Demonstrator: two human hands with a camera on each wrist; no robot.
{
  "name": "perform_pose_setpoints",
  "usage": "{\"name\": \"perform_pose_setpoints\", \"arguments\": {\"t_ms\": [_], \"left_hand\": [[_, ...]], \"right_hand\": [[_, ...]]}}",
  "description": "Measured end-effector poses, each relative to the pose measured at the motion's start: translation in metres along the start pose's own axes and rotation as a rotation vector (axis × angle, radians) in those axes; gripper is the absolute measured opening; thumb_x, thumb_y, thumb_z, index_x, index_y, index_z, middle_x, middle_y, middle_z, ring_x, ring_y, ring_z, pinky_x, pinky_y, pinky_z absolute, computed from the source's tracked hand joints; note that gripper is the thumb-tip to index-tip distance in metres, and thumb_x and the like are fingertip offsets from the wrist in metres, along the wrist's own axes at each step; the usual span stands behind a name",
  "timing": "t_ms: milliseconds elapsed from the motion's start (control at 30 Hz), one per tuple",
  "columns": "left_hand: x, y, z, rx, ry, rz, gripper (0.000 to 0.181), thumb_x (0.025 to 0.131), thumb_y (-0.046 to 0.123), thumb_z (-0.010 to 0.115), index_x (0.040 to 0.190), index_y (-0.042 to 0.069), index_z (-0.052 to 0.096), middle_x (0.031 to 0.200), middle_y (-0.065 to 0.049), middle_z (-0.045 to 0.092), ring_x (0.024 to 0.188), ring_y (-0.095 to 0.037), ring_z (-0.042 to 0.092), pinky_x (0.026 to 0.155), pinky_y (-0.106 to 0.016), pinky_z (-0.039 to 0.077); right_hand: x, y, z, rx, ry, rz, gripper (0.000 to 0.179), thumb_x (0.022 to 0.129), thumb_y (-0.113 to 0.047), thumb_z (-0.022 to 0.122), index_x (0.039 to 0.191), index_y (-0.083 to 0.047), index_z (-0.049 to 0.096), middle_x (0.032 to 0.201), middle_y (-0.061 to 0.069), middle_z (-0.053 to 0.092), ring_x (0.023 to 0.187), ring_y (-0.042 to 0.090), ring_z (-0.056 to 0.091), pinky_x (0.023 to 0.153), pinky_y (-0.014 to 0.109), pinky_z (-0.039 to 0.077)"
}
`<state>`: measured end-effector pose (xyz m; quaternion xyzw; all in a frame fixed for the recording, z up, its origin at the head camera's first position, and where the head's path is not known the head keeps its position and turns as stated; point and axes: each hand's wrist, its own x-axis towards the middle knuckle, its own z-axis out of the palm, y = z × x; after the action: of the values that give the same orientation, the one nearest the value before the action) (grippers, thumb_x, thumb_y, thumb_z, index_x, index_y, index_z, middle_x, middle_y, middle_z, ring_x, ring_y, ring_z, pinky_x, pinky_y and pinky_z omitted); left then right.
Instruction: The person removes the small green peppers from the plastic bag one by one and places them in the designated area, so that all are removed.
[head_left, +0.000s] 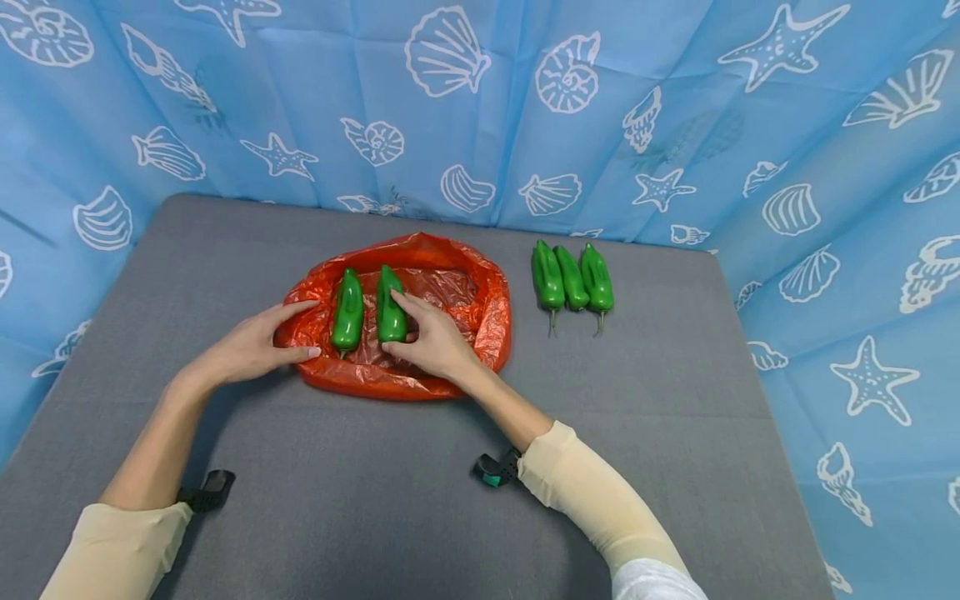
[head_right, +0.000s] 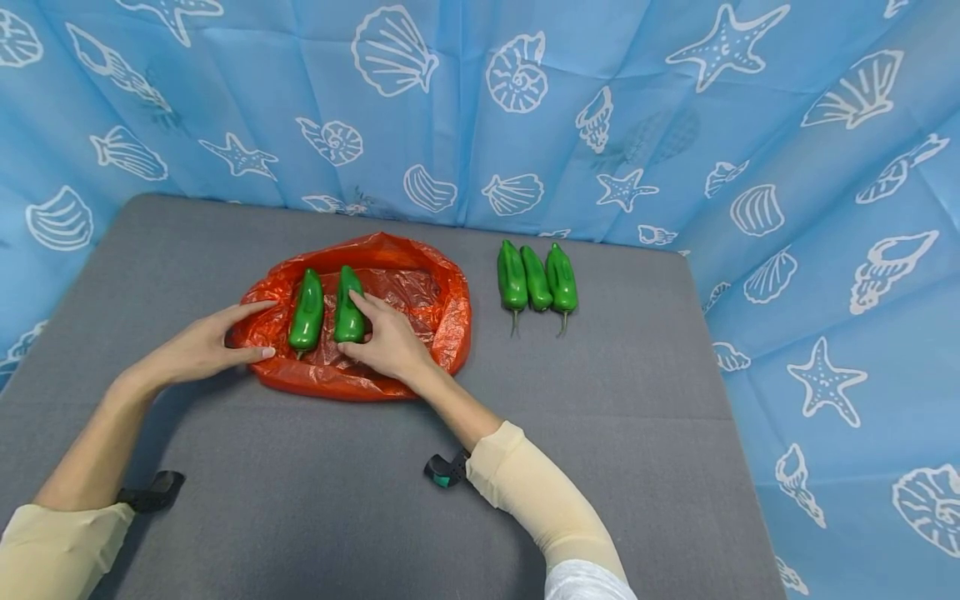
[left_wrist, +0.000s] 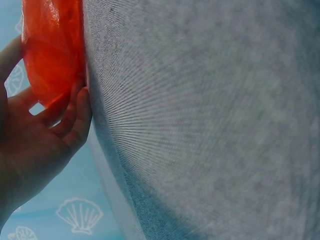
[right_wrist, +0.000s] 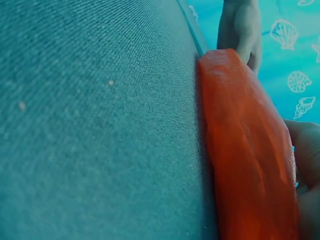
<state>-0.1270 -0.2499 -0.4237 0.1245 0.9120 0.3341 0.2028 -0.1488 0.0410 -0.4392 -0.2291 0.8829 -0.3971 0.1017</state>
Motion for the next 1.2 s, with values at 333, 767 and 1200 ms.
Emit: {"name": "perform_pose_setpoints", "arguments": {"t_ms": [333,767,1200], "left_hand": [[0.0,0.0,0.0,-0.004,0.0,0.009,0.083,0.093,0.043,0.068,0.155,0.004,0.029,0.156,-0.037,0.018,0.14,-0.057,0.02,0.109,-0.071,0.02],[0.001,-0.001,0.001,-0.018,-0.001,0.012,0.082,0.094,0.042,0.068,0.156,0.006,0.028,0.156,-0.037,0.016,0.14,-0.057,0.019,0.108,-0.072,0.021],[-0.001,-0.001,0.001,-0.027,-0.006,0.021,0.082,0.094,0.041,0.068,0.155,0.004,0.028,0.156,-0.036,0.019,0.14,-0.056,0.023,0.108,-0.071,0.024]], "right_hand": [[-0.004,0.003,-0.004,0.076,0.008,0.008,0.084,0.084,-0.014,0.081,0.155,-0.015,0.036,0.157,0.011,0.037,0.095,0.016,0.066,0.075,0.016,0.054],[-0.013,0.006,-0.012,0.134,0.043,0.018,0.081,0.084,-0.016,0.081,0.154,-0.016,0.039,0.157,0.012,0.036,0.103,0.02,0.065,0.081,0.023,0.055],[-0.027,0.008,-0.019,0.179,0.103,-0.01,0.076,0.083,-0.012,0.081,0.15,-0.015,0.045,0.154,0.009,0.04,0.111,0.023,0.063,0.084,0.024,0.056]]}}
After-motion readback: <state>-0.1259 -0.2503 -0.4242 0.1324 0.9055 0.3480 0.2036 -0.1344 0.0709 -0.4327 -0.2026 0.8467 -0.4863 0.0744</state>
